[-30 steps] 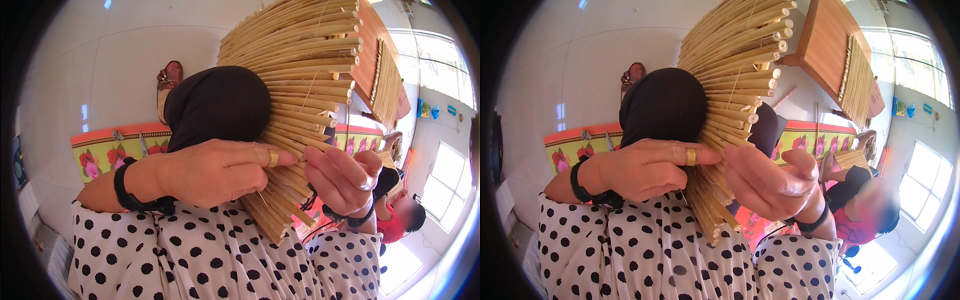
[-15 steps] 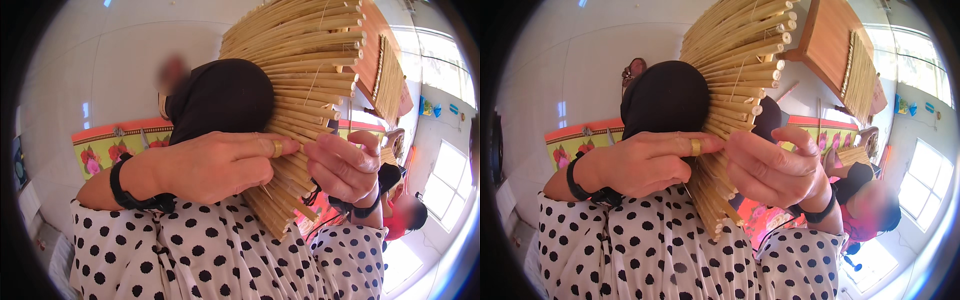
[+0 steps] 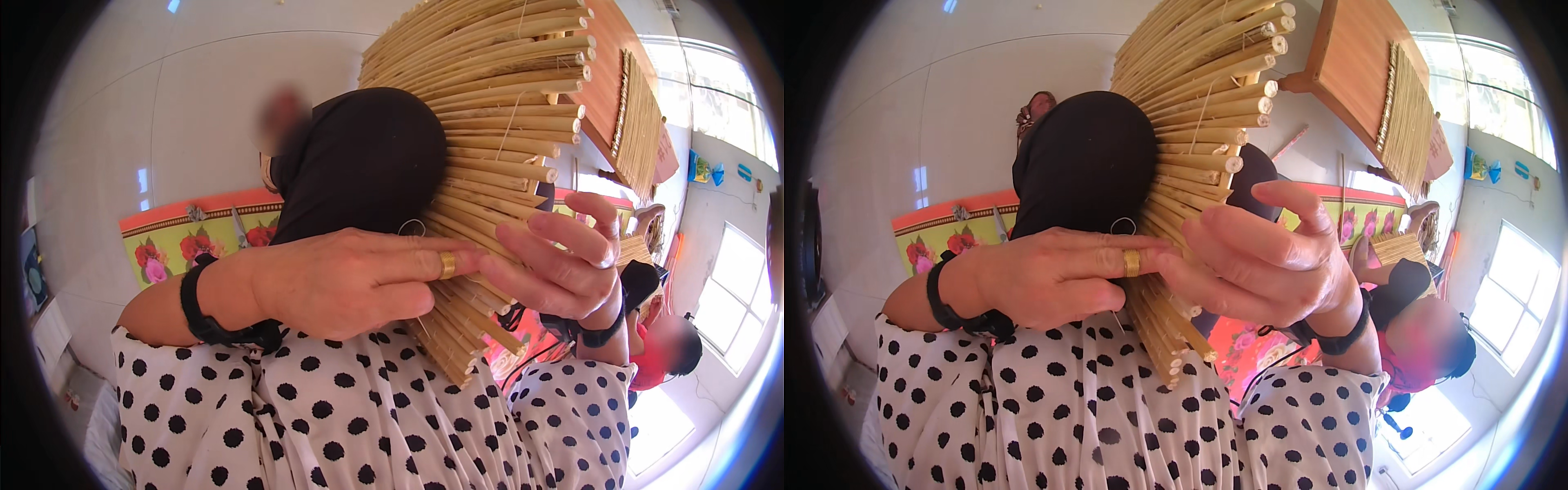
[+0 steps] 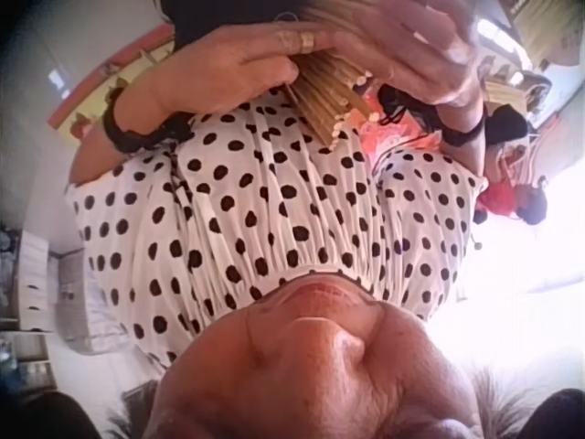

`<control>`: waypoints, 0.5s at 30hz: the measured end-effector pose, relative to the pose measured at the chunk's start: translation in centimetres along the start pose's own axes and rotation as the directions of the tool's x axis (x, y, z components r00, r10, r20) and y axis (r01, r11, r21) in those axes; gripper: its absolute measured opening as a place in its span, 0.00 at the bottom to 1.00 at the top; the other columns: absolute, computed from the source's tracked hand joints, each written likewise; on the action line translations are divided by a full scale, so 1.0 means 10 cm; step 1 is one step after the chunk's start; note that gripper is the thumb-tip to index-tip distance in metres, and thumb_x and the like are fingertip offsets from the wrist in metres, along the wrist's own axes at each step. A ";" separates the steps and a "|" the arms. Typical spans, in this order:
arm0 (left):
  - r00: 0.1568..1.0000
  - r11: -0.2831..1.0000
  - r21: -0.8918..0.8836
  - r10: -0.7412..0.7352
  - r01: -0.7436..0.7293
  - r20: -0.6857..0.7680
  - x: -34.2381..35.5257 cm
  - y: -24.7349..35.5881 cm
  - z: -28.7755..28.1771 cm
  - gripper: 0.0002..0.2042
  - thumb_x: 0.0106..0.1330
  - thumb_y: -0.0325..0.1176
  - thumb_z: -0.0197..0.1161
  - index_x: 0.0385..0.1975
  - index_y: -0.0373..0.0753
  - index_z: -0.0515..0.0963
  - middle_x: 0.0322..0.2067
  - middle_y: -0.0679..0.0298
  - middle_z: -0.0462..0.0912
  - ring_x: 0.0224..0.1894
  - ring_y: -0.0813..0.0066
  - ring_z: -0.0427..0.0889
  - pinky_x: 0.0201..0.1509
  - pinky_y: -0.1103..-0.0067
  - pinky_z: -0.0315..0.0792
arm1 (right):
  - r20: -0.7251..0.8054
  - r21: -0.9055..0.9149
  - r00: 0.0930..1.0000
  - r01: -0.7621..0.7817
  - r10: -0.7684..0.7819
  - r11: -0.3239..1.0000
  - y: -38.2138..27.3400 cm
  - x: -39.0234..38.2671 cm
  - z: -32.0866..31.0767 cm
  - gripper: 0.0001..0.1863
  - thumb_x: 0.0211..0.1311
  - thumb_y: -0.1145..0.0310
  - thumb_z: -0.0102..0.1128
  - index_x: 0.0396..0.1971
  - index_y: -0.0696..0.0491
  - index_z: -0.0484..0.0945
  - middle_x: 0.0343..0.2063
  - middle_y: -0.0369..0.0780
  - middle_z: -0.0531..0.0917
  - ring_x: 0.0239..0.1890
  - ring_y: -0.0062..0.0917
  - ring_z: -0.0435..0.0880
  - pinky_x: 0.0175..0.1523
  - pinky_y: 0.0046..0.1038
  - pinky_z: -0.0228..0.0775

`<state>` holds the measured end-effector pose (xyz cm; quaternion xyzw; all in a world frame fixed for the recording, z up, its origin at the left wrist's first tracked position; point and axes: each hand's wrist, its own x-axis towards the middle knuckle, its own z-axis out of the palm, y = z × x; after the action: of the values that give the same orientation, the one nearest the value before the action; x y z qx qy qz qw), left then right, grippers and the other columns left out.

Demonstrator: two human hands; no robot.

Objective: The person sits on a floral mat and weaves a bamboo mat by hand. They use a needle and thread to stitch bamboo strips together, repeatedly pulling the thread through the strips to secure them.

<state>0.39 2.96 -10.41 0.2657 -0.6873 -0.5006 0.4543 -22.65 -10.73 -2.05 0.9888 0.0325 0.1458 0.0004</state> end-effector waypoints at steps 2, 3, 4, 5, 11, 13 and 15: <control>1.000 0.999 0.043 0.015 -0.016 0.013 0.00 -0.01 0.00 0.12 0.70 0.25 0.54 0.48 0.24 0.74 0.61 0.43 0.74 0.61 0.49 0.77 0.58 0.69 0.80 | -0.010 0.016 1.000 -0.014 0.014 1.000 -0.01 0.00 0.02 0.16 0.54 0.68 0.68 0.44 0.38 0.83 0.33 0.24 0.85 0.47 0.18 0.79 0.54 0.35 0.68; 0.997 0.992 0.102 0.067 -0.069 0.027 -0.01 -0.05 0.00 0.14 0.70 0.25 0.54 0.51 0.25 0.74 0.62 0.44 0.73 0.61 0.50 0.77 0.58 0.69 0.79 | 0.002 0.026 1.000 -0.003 0.003 1.000 0.00 -0.02 0.02 0.16 0.53 0.66 0.70 0.43 0.37 0.84 0.36 0.25 0.85 0.48 0.20 0.78 0.56 0.37 0.69; 0.992 0.979 0.162 0.114 -0.120 0.044 -0.02 -0.07 0.00 0.16 0.70 0.26 0.54 0.54 0.25 0.74 0.63 0.44 0.72 0.60 0.51 0.77 0.59 0.70 0.79 | 0.012 0.038 1.000 0.009 -0.010 0.999 0.01 -0.05 0.03 0.16 0.51 0.65 0.71 0.42 0.36 0.84 0.39 0.26 0.84 0.49 0.23 0.77 0.57 0.39 0.70; 0.997 0.991 0.120 0.058 -0.065 0.058 -0.04 -0.06 0.00 0.17 0.71 0.27 0.53 0.57 0.26 0.73 0.63 0.45 0.72 0.61 0.51 0.77 0.60 0.70 0.78 | 0.022 0.050 0.999 0.021 -0.022 0.999 0.02 -0.06 0.03 0.16 0.49 0.63 0.73 0.41 0.35 0.84 0.42 0.27 0.84 0.50 0.25 0.77 0.58 0.41 0.71; 0.967 0.956 -0.175 -0.211 0.234 0.143 -0.01 0.09 -0.08 0.22 0.74 0.28 0.49 0.66 0.30 0.66 0.67 0.48 0.68 0.61 0.53 0.77 0.63 0.72 0.74 | -0.096 0.123 0.995 -0.006 0.017 0.992 -0.01 -0.02 0.11 0.14 0.48 0.71 0.73 0.34 0.38 0.80 0.35 0.26 0.86 0.46 0.20 0.82 0.54 0.35 0.70; 0.972 0.952 -0.219 -0.184 0.213 0.144 -0.01 0.05 -0.07 0.23 0.74 0.29 0.48 0.68 0.30 0.64 0.68 0.48 0.67 0.61 0.53 0.76 0.64 0.72 0.74 | -0.093 0.102 0.996 0.013 -0.003 0.995 0.00 -0.02 0.11 0.12 0.49 0.71 0.71 0.33 0.39 0.81 0.35 0.27 0.86 0.45 0.21 0.82 0.54 0.35 0.71; 0.962 0.928 -0.269 -0.223 0.258 0.156 0.01 0.07 -0.08 0.20 0.72 0.27 0.50 0.62 0.30 0.69 0.68 0.49 0.67 0.58 0.56 0.78 0.61 0.73 0.76 | -0.082 0.094 0.997 0.021 -0.013 0.995 0.01 -0.02 0.10 0.10 0.50 0.71 0.69 0.31 0.39 0.81 0.35 0.28 0.86 0.45 0.21 0.82 0.53 0.35 0.72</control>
<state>1.10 2.77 -9.69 0.2479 -0.5962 -0.6624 0.3799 -22.61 -10.79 -3.03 0.9806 0.0479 0.1844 -0.0465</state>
